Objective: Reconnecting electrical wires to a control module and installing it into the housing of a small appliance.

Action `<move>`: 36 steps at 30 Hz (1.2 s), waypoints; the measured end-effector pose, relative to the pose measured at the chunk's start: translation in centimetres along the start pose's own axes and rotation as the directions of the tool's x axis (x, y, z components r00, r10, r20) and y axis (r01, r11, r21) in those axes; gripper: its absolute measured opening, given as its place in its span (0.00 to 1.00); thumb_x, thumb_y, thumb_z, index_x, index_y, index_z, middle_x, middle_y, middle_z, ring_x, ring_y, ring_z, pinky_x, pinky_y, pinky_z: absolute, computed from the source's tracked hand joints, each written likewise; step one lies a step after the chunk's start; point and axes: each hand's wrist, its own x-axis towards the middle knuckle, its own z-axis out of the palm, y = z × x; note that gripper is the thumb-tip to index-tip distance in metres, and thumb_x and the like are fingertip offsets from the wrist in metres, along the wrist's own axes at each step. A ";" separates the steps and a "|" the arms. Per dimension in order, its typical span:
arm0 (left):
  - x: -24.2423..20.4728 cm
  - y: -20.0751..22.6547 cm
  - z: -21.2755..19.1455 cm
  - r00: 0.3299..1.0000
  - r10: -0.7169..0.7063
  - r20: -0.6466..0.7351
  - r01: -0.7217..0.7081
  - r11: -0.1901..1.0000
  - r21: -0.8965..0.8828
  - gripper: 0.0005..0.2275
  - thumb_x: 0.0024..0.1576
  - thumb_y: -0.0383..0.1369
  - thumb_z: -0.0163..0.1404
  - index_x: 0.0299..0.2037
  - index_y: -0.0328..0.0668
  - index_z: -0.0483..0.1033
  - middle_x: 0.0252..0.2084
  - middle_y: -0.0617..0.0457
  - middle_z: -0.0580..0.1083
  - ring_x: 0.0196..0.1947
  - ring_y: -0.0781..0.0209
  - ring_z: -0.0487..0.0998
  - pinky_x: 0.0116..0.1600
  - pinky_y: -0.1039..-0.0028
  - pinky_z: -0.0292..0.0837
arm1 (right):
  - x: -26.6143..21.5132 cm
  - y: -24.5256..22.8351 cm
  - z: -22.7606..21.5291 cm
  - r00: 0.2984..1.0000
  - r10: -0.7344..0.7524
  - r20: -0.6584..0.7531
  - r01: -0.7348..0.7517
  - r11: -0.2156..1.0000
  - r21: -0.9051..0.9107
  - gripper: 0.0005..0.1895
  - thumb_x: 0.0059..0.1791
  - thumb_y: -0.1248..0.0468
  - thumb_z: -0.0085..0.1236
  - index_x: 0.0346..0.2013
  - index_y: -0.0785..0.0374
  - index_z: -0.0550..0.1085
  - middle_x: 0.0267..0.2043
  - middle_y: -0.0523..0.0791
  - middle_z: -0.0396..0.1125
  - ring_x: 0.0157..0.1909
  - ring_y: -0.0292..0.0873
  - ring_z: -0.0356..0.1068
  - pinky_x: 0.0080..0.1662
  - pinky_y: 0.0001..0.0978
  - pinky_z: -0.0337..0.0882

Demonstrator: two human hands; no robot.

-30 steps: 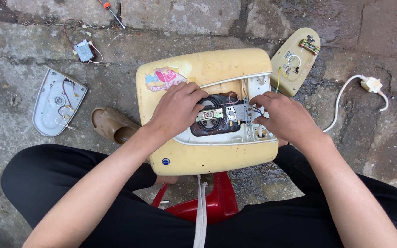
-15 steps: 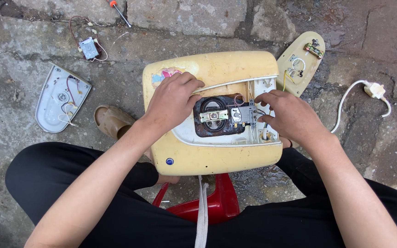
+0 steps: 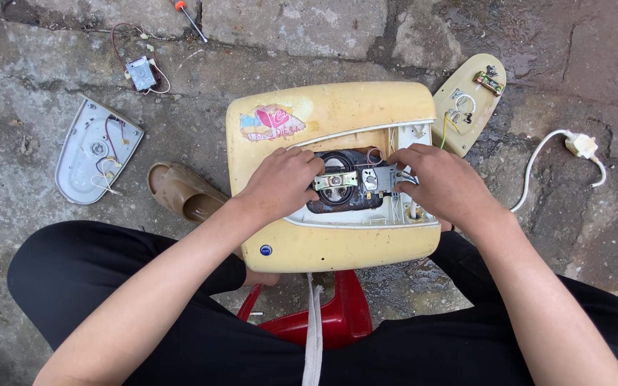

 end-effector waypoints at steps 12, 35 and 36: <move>-0.1 -0.7 3.4 0.966 0.186 -0.182 -0.134 0.955 0.266 0.13 0.59 0.37 0.55 0.47 0.37 0.77 0.36 0.48 0.75 0.44 0.53 0.76 0.56 0.63 0.66 | 0.9 -2.1 4.1 0.943 -0.281 -0.179 0.269 0.959 -0.088 0.17 0.48 0.61 0.64 0.51 0.60 0.78 0.48 0.47 0.75 0.57 0.46 0.72 0.53 0.36 0.72; -1.8 -1.3 7.6 0.768 0.287 -0.573 -0.112 0.941 0.320 0.12 0.68 0.37 0.44 0.51 0.39 0.76 0.40 0.49 0.75 0.47 0.56 0.73 0.65 0.49 0.60 | 3.7 -1.2 10.2 0.885 -0.290 -0.364 0.197 0.942 -0.272 0.12 0.49 0.61 0.64 0.47 0.55 0.80 0.46 0.42 0.74 0.55 0.42 0.66 0.52 0.35 0.62; -2.0 -1.2 7.6 0.763 0.287 -0.580 -0.107 0.940 0.324 0.12 0.68 0.37 0.44 0.51 0.39 0.76 0.39 0.49 0.75 0.45 0.56 0.73 0.64 0.49 0.60 | 3.8 -1.2 10.3 0.882 -0.302 -0.362 0.205 0.937 -0.283 0.12 0.49 0.60 0.64 0.47 0.55 0.79 0.46 0.41 0.74 0.55 0.41 0.66 0.52 0.35 0.62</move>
